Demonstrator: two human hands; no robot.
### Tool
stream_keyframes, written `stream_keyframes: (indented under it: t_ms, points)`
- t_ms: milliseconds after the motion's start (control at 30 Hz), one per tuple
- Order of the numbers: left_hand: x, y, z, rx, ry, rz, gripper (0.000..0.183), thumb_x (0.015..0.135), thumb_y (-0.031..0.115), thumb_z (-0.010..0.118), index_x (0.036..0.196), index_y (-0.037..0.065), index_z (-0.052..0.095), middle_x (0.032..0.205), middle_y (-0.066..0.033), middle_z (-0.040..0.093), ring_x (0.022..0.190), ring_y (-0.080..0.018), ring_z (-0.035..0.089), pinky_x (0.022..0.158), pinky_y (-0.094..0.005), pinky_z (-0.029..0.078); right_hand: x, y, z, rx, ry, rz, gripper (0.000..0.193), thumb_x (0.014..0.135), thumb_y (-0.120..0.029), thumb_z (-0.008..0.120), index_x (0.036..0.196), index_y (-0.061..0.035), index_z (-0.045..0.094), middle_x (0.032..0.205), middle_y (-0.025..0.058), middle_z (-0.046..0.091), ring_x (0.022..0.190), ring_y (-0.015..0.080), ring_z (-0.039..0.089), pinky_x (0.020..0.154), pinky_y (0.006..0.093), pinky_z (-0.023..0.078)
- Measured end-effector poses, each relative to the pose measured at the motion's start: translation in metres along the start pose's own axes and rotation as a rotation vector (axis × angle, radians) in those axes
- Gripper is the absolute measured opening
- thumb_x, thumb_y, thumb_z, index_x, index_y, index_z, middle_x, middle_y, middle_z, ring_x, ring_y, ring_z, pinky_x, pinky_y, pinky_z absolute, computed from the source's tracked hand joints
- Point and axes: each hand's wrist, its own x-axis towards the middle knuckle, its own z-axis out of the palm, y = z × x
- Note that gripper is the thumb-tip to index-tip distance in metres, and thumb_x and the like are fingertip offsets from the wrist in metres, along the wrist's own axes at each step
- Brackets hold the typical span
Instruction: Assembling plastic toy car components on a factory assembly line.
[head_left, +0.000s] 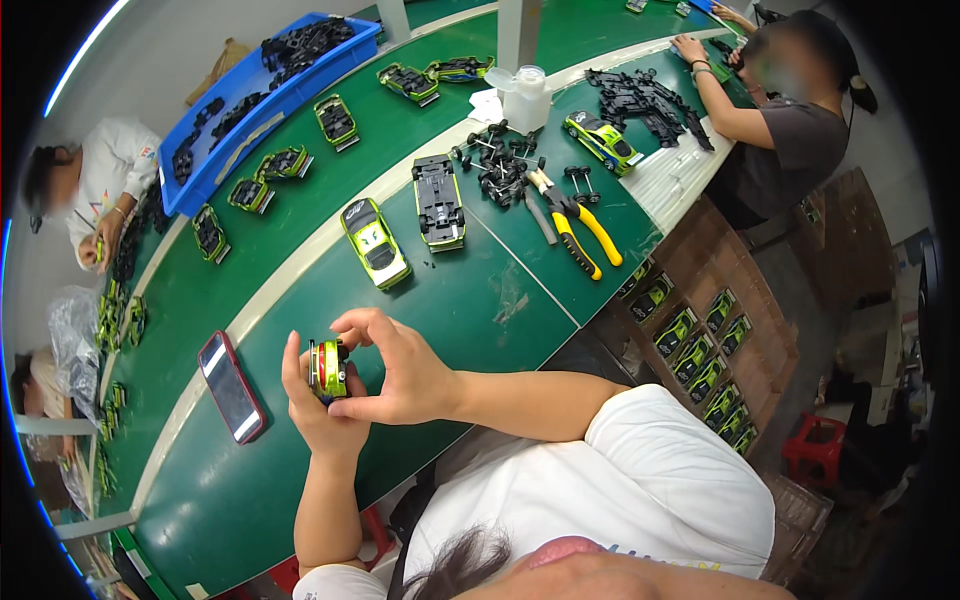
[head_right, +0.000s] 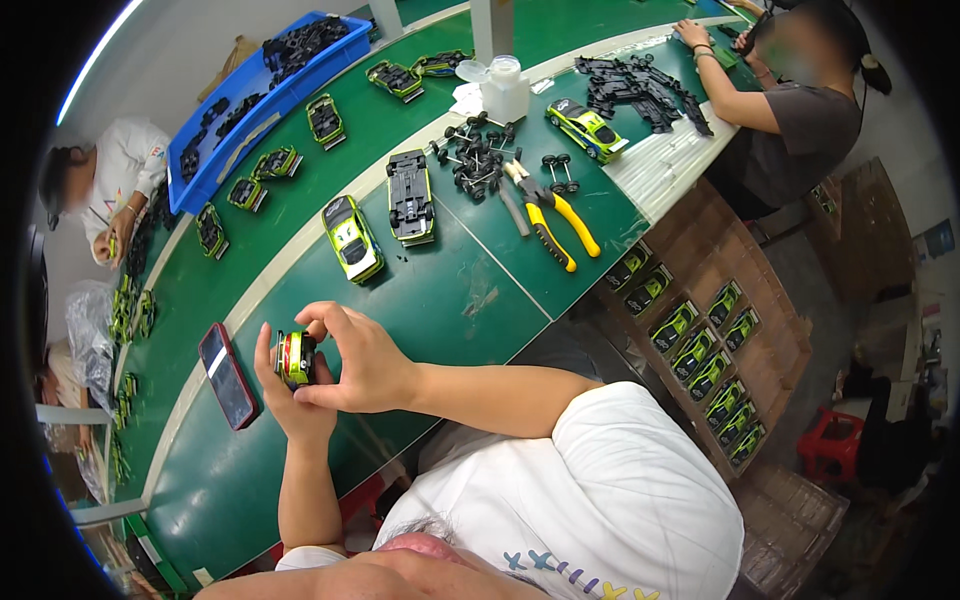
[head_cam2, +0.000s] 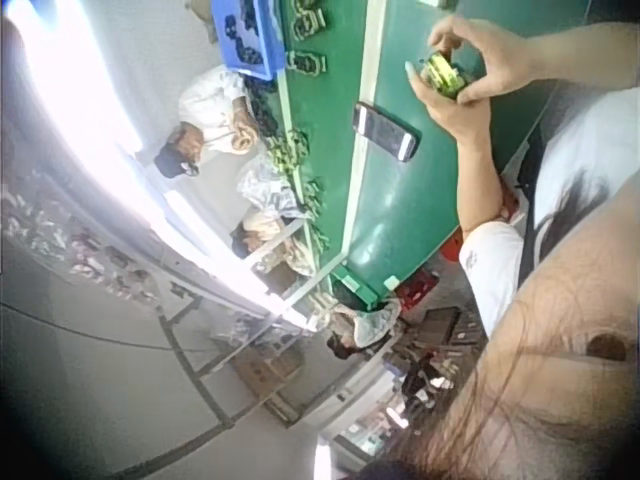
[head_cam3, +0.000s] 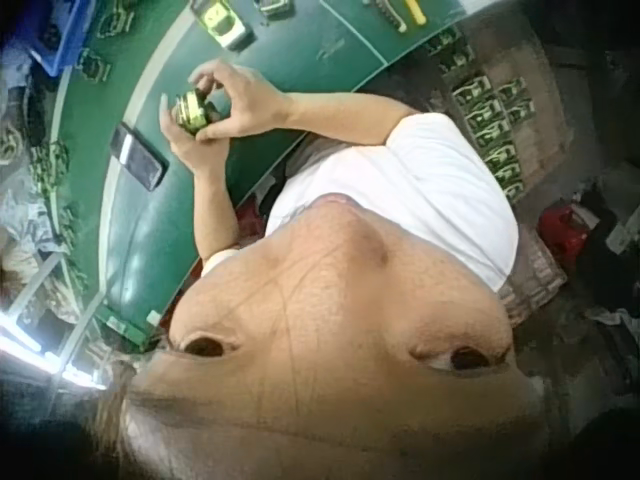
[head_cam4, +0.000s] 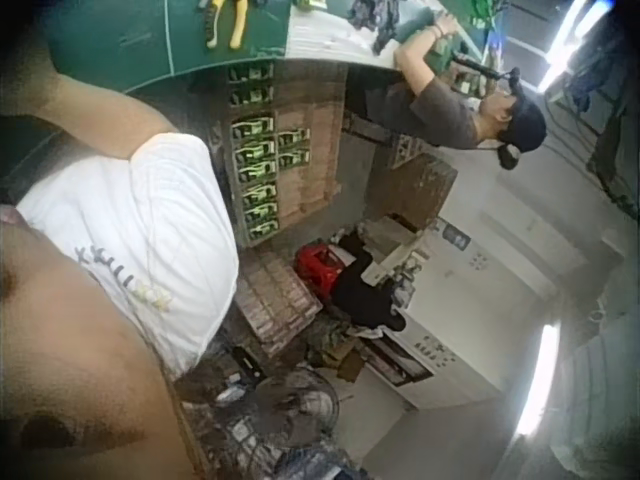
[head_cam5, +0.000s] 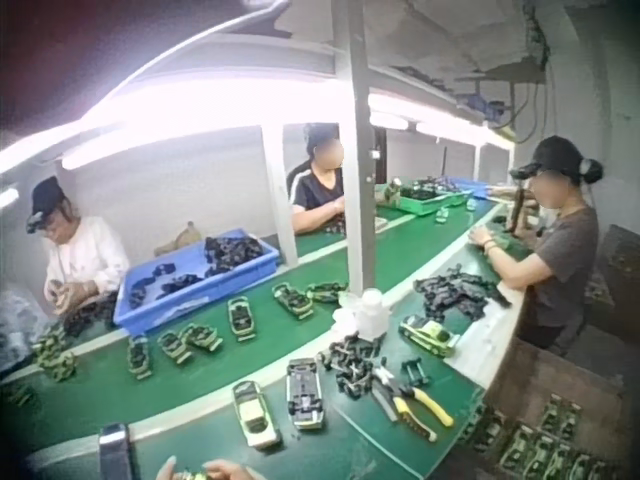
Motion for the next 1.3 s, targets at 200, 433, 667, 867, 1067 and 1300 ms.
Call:
stream_keyframes:
  t_ms: [200,433,667,867,1067,1300]
  points:
    - [-0.001,0.000,-0.001,0.001,0.039,0.115,0.066,0.076,-0.005,0.061,0.135,-0.001,0.032,0.091,-0.0133,0.062,0.076,-0.0199,0.061,0.065,-0.0282,0.049,-0.001,-0.005,-0.001,0.078,0.002,0.013,0.076,0.063,-0.023,0.084,0.122,-0.0042,0.040,0.102,0.0110,0.057,0.096,0.0237,0.058,0.084,0.0358,0.044]
    - [-0.002,-0.001,0.001,-0.011,0.002,0.036,0.068,0.076,-0.006,0.061,0.136,0.000,0.030,0.090,-0.0115,0.061,0.076,-0.0192,0.061,0.064,-0.0284,0.049,-0.001,0.000,0.000,0.039,0.042,-0.054,0.076,0.063,-0.022,0.084,0.122,-0.0044,0.040,0.101,0.0106,0.058,0.095,0.0234,0.059,0.084,0.0366,0.045]
    - [-0.004,-0.005,0.002,-0.099,0.034,0.059,0.069,0.078,-0.006,0.061,0.137,-0.001,0.027,0.093,-0.0129,0.059,0.080,-0.0201,0.060,0.068,-0.0291,0.049,0.000,-0.001,0.000,0.079,0.032,-0.016,0.078,0.062,-0.022,0.084,0.122,-0.0050,0.039,0.099,0.0094,0.058,0.094,0.0232,0.059,0.083,0.0361,0.045]
    - [-0.003,-0.001,0.002,-0.099,-0.011,-0.003,0.069,0.078,-0.005,0.062,0.137,-0.002,0.027,0.093,-0.0124,0.058,0.080,-0.0193,0.059,0.068,-0.0285,0.048,-0.001,0.000,0.000,0.089,0.033,0.030,0.076,0.063,-0.022,0.084,0.122,-0.0055,0.039,0.098,0.0094,0.059,0.094,0.0230,0.058,0.083,0.0356,0.044]
    - [-0.003,-0.002,0.001,-0.075,-0.023,-0.007,0.070,0.077,-0.005,0.062,0.138,-0.001,0.027,0.094,-0.0121,0.057,0.080,-0.0190,0.059,0.068,-0.0283,0.048,-0.003,0.000,0.001,0.083,0.035,0.043,0.073,0.064,-0.022,0.082,0.121,-0.0052,0.040,0.100,0.0104,0.058,0.096,0.0235,0.058,0.082,0.0364,0.045]
    - [-0.001,-0.004,0.005,-0.064,-0.006,0.005,0.069,0.077,-0.005,0.061,0.137,-0.001,0.029,0.094,-0.0115,0.058,0.082,-0.0189,0.059,0.069,-0.0281,0.048,-0.002,0.000,0.000,0.075,0.025,0.070,0.071,0.065,-0.024,0.081,0.121,-0.0052,0.040,0.105,0.0108,0.056,0.099,0.0239,0.057,0.082,0.0377,0.046]
